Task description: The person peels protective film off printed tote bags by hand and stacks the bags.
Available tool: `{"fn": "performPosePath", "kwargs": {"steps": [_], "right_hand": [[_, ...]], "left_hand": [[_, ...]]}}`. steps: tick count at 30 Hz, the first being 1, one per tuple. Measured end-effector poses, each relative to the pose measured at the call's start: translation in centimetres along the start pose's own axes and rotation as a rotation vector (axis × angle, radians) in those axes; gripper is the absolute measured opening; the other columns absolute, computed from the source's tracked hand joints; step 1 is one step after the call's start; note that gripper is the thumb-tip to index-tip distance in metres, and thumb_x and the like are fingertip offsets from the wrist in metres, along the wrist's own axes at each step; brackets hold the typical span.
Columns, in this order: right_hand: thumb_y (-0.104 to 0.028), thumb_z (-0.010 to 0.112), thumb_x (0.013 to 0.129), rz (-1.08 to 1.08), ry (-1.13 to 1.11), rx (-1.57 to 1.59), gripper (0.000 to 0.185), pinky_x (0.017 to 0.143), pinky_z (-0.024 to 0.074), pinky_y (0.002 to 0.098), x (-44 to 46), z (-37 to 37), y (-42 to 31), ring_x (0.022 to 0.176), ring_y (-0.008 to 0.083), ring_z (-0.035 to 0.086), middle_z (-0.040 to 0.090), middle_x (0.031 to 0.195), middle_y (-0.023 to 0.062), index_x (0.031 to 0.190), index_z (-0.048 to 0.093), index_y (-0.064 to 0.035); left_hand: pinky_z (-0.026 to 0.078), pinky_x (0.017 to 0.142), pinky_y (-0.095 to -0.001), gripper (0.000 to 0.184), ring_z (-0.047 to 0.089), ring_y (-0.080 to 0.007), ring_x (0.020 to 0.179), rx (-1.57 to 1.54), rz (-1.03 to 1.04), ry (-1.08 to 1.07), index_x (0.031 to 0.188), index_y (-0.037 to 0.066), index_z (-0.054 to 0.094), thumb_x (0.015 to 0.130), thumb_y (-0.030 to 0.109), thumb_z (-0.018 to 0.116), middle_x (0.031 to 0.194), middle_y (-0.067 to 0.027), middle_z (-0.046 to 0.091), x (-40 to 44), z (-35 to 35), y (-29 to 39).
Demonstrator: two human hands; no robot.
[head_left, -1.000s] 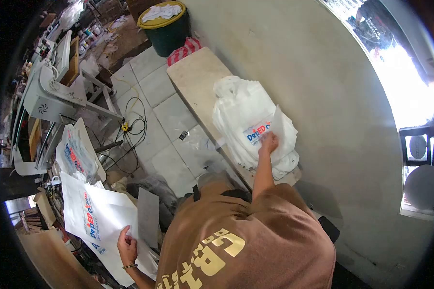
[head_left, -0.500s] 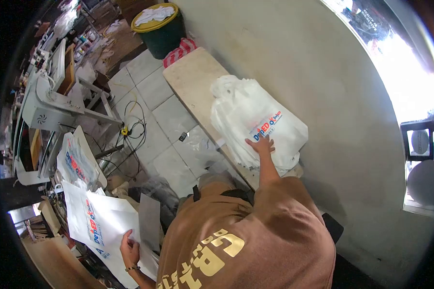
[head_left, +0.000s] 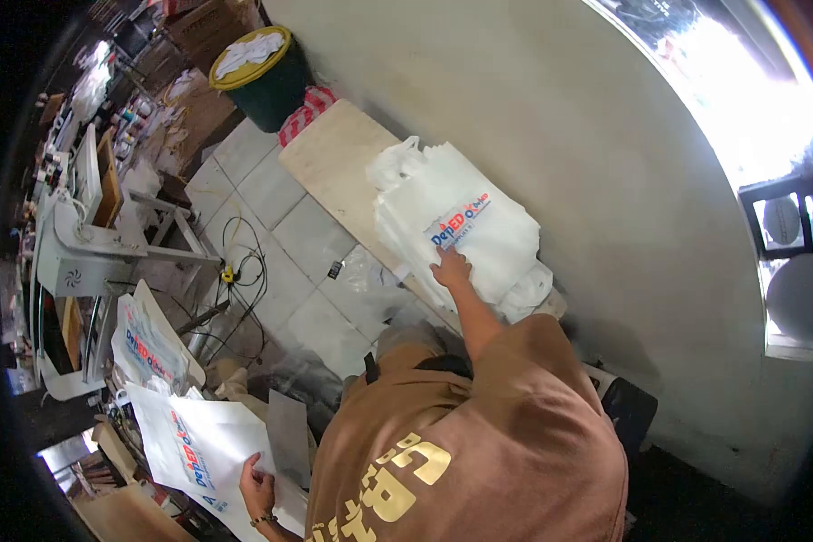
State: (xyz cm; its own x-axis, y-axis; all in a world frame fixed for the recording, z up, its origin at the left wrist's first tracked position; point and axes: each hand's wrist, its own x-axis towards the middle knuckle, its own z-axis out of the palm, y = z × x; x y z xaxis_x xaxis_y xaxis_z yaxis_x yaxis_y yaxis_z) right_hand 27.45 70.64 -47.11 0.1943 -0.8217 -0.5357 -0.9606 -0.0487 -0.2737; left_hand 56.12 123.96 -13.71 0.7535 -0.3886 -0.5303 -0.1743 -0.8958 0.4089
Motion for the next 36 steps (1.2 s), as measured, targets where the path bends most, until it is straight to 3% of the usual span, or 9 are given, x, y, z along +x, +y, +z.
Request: {"fn": "performPosePath", "kwargs": {"steps": [10,12,17,19,22,27,30,32,36], "right_hand": [[-0.029,0.072,0.086,-0.177,0.716,0.483,0.049,0.096,0.0477,0.0476,-6.6,-2.6,7.5,0.121,0.0366,0.054,0.052,0.135,0.0207,0.129,0.060,-0.0098],[-0.028,0.073,0.085,0.029,0.800,0.608,0.047,0.096,0.0467,0.0462,-10.7,-4.6,12.0,0.118,0.0364,0.055,0.054,0.130,0.0203,0.127,0.061,-0.0078],[-0.018,0.072,0.085,0.702,0.997,0.783,0.049,0.090,0.0496,0.0442,-23.7,-5.6,26.7,0.111,0.0349,0.059,0.058,0.122,0.0241,0.126,0.056,0.0020],[-0.017,0.069,0.088,0.943,1.075,0.760,0.059,0.097,0.0471,0.0452,-30.9,-6.3,31.1,0.120,0.0375,0.055,0.050,0.136,0.0273,0.137,0.046,0.0054],[-0.025,0.066,0.089,1.216,1.019,0.696,0.080,0.112,0.0342,0.0460,-39.5,-8.4,31.6,0.138,0.0406,0.038,0.035,0.151,0.0255,0.151,0.024,0.0017],[-0.026,0.068,0.087,1.257,0.960,0.584,0.090,0.112,0.0367,0.0444,-42.7,-2.5,37.3,0.139,0.0376,0.038,0.030,0.155,0.0224,0.155,0.013,-0.0025],[-0.026,0.071,0.085,1.239,0.870,0.607,0.094,0.106,0.0417,0.0428,-42.1,-0.6,39.2,0.118,0.0354,0.059,0.031,0.155,0.0227,0.155,0.013,-0.0033],[-0.018,0.072,0.084,1.236,0.879,0.656,0.093,0.089,0.0517,0.0395,-41.6,-0.1,40.0,0.085,0.0295,0.070,0.048,0.142,0.0230,0.155,0.014,-0.0041],[-0.010,0.071,0.085,1.170,1.101,0.386,0.090,0.068,0.0544,0.0378,-39.4,5.6,46.1,0.064,0.0225,0.066,0.066,0.113,0.0187,0.155,0.016,-0.0060]], "left_hand": [[0.051,0.054,-0.0317,0.047,0.062,-0.0183,0.058,0.437,0.014,-0.357,0.117,0.000,0.061,0.070,-0.005,0.058,0.070,-0.0110,0.062,3.1,-5.1,6.2],[0.050,0.073,-0.0308,0.037,0.059,-0.0209,0.081,0.244,-0.034,-0.553,0.120,0.002,0.060,0.084,-0.001,0.060,0.095,-0.0089,0.063,3.4,-5.7,10.1],[0.050,0.080,-0.0286,0.053,0.061,-0.0163,0.087,0.396,0.117,-0.763,0.131,0.012,0.057,0.079,0.003,0.061,0.108,-0.0127,0.067,12.3,-4.2,10.3],[0.051,0.053,-0.0317,0.042,0.061,-0.0187,0.056,0.576,0.370,-0.646,0.112,-0.002,0.061,0.069,-0.004,0.059,0.069,-0.0102,0.061,17.7,-2.3,8.3],[0.048,0.050,-0.0316,0.041,0.059,-0.0183,0.054,0.557,0.574,-0.625,0.110,-0.002,0.060,0.069,-0.005,0.058,0.068,-0.0093,0.059,19.5,-1.3,9.8],[0.047,0.050,-0.0308,0.037,0.057,-0.0168,0.053,0.582,0.500,-0.643,0.107,-0.001,0.061,0.070,0.000,0.057,0.068,-0.0083,0.060,15.7,0.3,15.9],[0.047,0.050,-0.0312,0.038,0.058,-0.0172,0.054,0.546,0.488,-0.625,0.108,-0.001,0.061,0.071,-0.001,0.057,0.067,-0.0084,0.060,15.1,0.9,15.5],[0.047,0.050,-0.0313,0.038,0.058,-0.0172,0.054,0.543,0.468,-0.617,0.109,-0.001,0.061,0.071,-0.002,0.057,0.067,-0.0085,0.060,15.0,1.2,14.8],[0.046,0.051,-0.0319,0.041,0.058,-0.0179,0.055,0.545,0.452,-0.617,0.113,0.000,0.061,0.071,-0.003,0.057,0.066,-0.0083,0.059,13.8,1.4,14.1]]}}
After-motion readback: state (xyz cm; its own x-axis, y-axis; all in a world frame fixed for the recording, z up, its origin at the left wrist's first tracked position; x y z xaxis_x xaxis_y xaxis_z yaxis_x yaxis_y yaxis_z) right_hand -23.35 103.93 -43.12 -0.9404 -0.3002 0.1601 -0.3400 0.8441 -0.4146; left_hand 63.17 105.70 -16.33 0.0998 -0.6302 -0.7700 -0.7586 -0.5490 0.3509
